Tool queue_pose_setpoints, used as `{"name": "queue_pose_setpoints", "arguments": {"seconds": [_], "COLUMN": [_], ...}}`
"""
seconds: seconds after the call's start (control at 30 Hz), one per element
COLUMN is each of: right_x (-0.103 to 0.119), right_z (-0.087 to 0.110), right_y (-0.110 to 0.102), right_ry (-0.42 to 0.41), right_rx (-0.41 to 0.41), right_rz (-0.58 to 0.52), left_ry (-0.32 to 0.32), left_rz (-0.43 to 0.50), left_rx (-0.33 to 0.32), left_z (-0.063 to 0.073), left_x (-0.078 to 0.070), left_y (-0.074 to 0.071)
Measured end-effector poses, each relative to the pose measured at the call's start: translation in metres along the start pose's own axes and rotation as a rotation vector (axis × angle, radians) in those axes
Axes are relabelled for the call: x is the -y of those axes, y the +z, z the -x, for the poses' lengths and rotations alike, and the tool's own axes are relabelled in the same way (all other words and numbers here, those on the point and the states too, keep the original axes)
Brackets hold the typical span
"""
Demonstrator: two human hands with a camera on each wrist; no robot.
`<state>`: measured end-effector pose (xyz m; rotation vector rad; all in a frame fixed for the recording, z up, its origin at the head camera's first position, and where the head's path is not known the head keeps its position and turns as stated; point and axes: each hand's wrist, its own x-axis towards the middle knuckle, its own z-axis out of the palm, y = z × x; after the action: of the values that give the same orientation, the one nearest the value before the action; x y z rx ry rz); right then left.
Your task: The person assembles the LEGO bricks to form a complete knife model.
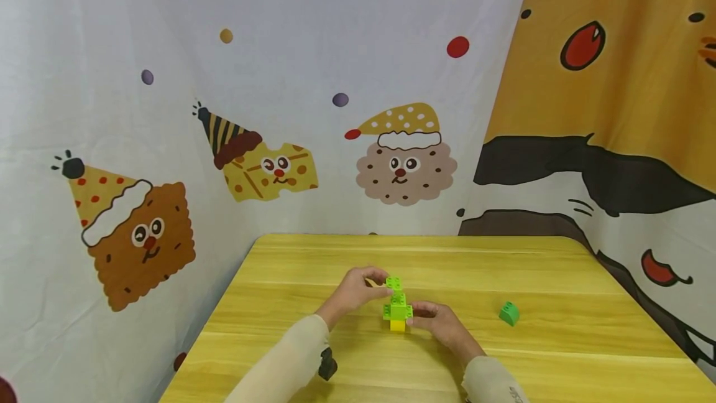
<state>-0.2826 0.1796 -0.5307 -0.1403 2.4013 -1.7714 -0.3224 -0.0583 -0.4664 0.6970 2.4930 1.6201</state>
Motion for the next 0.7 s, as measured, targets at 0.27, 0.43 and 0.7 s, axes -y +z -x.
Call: {"name": "queue_pose_setpoints", "arguments": {"seconds": [0.27, 0.43, 0.7], "right_x": [0.0, 0.0, -0.001], "right_z": [0.001, 0.001, 0.0], "right_y": [0.0, 0.001, 0.001], "right_ry": [0.006, -0.013, -0.025], "right_rx": [0.0, 0.007, 0.004], "right_rz": [-0.009, -0.011, -0.003], "left_ry": [0.003, -0.01, 0.002], "left_rz": [0.007, 0.017, 0.004], "left_rx": [0.029, 0.035, 0.045], "left_z": [0.004, 0.005, 0.006], "left_x": [0.0, 0.002, 0.004], "left_y": [0.006, 0.009, 0.011]}}
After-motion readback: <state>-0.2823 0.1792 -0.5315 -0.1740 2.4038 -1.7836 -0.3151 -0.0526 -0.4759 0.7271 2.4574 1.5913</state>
